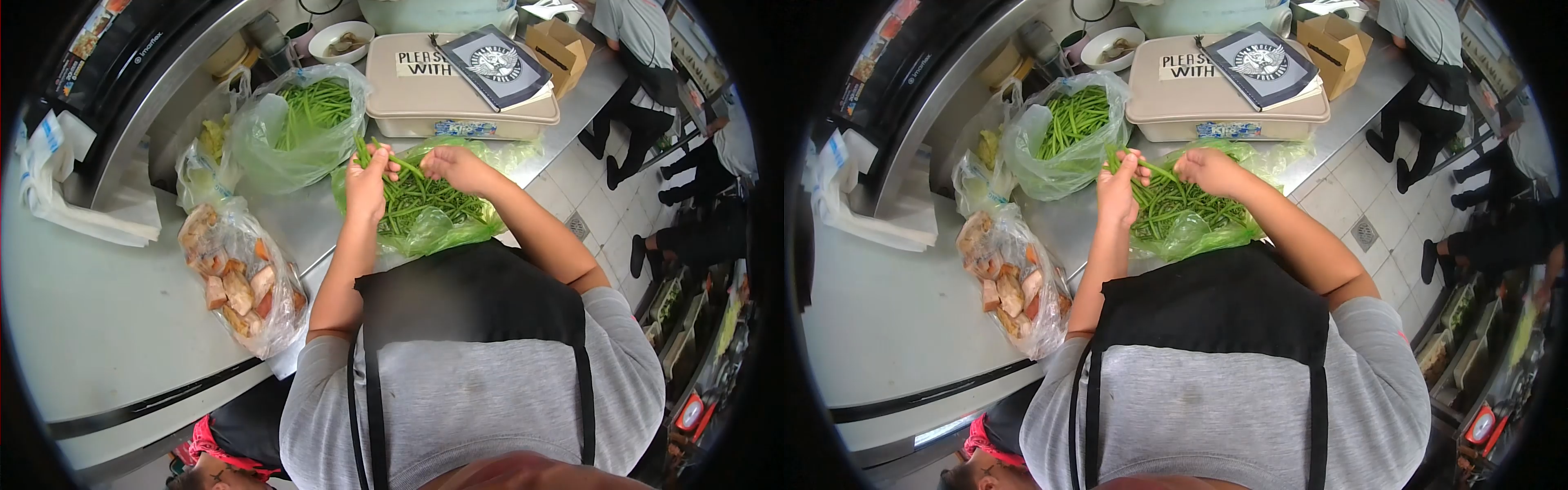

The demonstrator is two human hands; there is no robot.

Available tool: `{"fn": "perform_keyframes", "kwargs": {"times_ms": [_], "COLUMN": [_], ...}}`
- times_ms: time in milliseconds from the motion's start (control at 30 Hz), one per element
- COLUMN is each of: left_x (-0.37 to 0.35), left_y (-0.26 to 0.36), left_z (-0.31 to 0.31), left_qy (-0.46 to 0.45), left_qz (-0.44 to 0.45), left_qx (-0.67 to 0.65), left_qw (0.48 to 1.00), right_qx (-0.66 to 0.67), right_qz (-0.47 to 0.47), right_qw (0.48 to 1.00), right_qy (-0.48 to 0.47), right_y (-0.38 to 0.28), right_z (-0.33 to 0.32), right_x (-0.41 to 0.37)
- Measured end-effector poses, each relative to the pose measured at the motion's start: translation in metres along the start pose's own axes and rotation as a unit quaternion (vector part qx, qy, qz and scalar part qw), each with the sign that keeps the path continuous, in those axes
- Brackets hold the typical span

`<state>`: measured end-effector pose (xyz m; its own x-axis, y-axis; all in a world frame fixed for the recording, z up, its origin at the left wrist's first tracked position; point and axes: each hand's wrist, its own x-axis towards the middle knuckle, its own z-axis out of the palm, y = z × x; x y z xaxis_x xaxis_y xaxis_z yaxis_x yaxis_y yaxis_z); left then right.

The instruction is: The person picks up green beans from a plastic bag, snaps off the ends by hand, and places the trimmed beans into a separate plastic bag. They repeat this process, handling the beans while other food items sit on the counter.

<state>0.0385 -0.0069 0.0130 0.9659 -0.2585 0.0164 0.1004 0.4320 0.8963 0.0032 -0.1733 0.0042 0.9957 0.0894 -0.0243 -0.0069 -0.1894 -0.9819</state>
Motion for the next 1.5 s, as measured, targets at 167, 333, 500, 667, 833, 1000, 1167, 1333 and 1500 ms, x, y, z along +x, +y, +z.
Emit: {"fn": "perform_keyframes", "kwargs": {"times_ms": [167, 333, 500, 667, 833, 1000, 1167, 1333, 1500], "left_x": [0.003, 0.004, 0.004, 0.004, 0.002, -0.005, -0.006, -0.003, -0.003], "left_y": [0.005, 0.003, -0.004, -0.006, -0.001, -0.001, -0.009, -0.004, 0.005], "left_z": [0.004, -0.001, -0.006, -0.019, -0.038, -0.036, -0.035, -0.025, -0.015], "left_qy": [0.033, 0.033, 0.023, 0.088, 0.071, -0.003, -0.116, -0.079, -0.042], "left_qz": [0.012, -0.005, -0.078, -0.065, -0.060, -0.117, -0.086, -0.023, -0.007], "left_qx": [-0.024, -0.046, -0.045, -0.047, 0.049, 0.252, 0.455, 0.451, 0.320], "left_qw": [0.999, 0.998, 0.996, 0.993, 0.994, 0.961, 0.879, 0.889, 0.947], "right_qx": [-0.117, -0.329, -0.331, -0.474, -0.565, -0.570, -0.511, -0.549, -0.034], "right_qz": [-0.022, -0.206, -0.368, -0.177, -0.188, -0.177, -0.217, -0.183, -0.101], "right_qw": [0.993, 0.921, 0.869, 0.861, 0.803, 0.802, 0.832, 0.815, 0.991], "right_qy": [-0.015, 0.027, -0.002, -0.060, -0.015, -0.026, 0.010, 0.010, 0.086], "right_y": [-0.001, -0.019, -0.026, -0.008, 0.023, 0.018, -0.008, -0.013, -0.025], "right_z": [0.007, 0.009, 0.027, 0.032, 0.045, 0.044, 0.027, 0.017, 0.015], "right_x": [-0.008, -0.012, -0.017, 0.001, 0.015, 0.020, 0.013, 0.013, 0.011]}}
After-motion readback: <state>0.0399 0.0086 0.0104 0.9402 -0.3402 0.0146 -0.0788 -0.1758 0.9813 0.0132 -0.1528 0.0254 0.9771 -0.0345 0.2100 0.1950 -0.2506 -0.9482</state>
